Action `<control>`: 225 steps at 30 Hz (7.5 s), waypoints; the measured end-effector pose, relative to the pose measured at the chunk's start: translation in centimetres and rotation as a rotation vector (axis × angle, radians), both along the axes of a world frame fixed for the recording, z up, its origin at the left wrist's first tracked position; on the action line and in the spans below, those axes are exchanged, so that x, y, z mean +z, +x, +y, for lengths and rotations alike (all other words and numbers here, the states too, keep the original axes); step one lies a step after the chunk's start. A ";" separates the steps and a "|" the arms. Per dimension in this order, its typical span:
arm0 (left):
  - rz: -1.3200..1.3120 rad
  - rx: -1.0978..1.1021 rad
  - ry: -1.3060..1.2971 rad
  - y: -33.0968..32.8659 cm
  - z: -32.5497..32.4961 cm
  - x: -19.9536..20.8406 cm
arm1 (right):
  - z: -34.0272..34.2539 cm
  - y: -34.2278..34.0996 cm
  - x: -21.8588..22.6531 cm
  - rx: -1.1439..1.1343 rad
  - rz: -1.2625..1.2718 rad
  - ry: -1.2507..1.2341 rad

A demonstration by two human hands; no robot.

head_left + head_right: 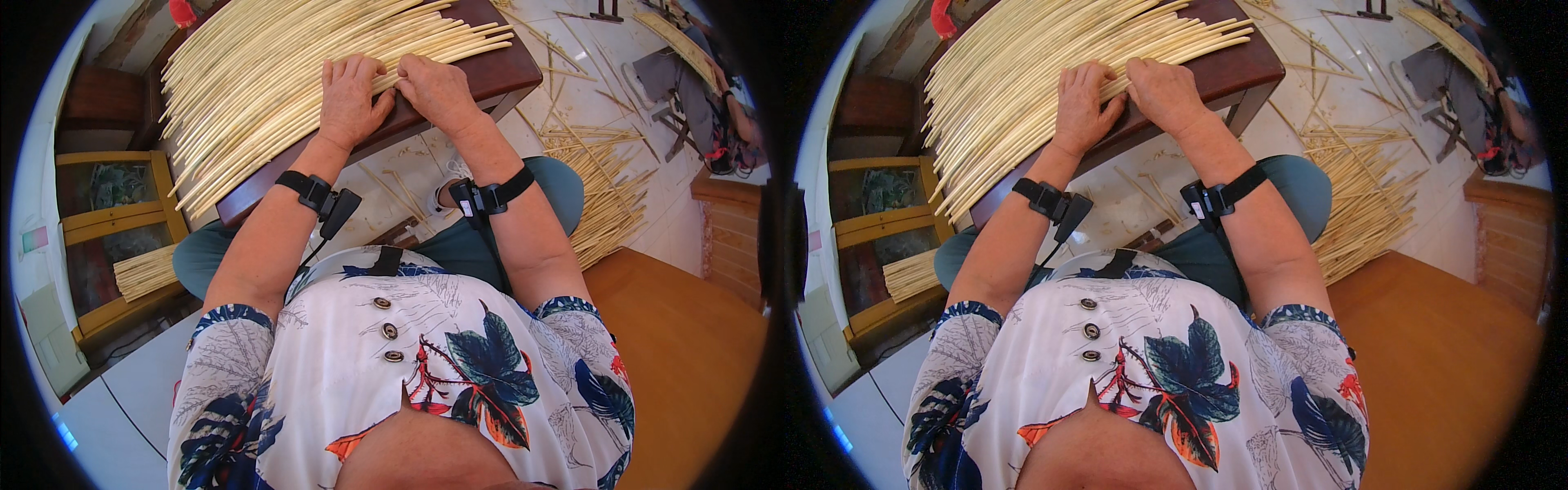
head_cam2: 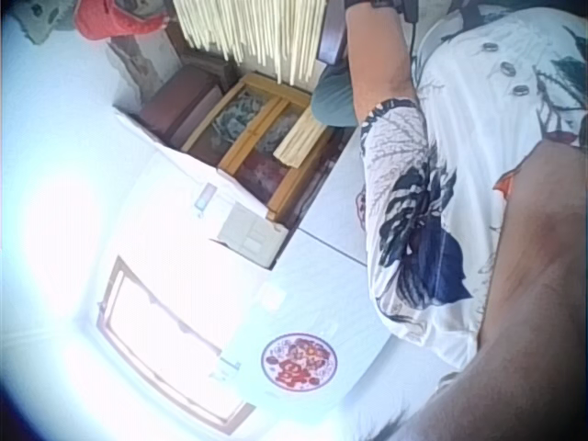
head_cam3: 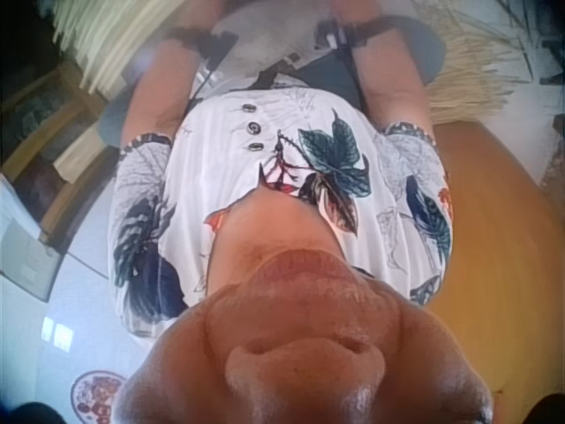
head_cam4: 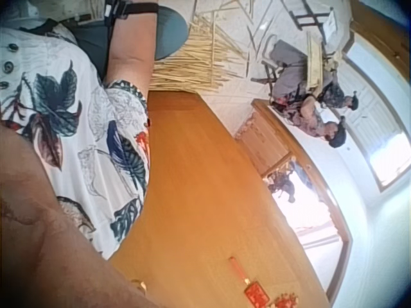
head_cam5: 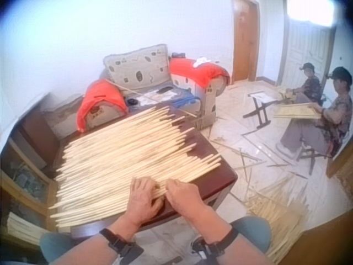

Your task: The person arranges several thin wood strips on a table, aligning and threading them with string by hand. Later, the person uses scissors to trim the edges of the strips and continues feeding a continuous thread through the wood grid.

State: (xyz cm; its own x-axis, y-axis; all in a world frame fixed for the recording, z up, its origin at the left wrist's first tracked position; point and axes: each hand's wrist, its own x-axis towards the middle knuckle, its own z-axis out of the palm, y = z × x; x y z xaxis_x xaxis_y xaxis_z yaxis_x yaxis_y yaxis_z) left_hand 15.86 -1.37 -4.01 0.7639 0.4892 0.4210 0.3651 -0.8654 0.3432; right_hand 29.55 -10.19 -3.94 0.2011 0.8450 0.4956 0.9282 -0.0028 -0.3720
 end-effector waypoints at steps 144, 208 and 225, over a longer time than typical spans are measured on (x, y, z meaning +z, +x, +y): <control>-0.081 -0.014 0.104 0.1 -0.3 0.3 | 0.4 0.0 0.1 0.041 0.091 -0.008; -0.028 0.001 0.123 0.1 -0.3 0.3 | -1.8 1.9 4.2 0.262 1.095 -0.558; -0.005 -0.007 0.066 0.0 -0.2 0.0 | -1.5 -0.1 3.9 0.394 1.348 -0.153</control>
State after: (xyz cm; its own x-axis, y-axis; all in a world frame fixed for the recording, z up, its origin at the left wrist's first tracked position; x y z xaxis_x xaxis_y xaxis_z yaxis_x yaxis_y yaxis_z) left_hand 15.84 -1.52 -3.98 0.7650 0.4543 0.4565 0.3568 -0.8891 0.2868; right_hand 29.44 -11.70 -0.05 0.1818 0.9832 0.0154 -0.1844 0.0494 -0.9816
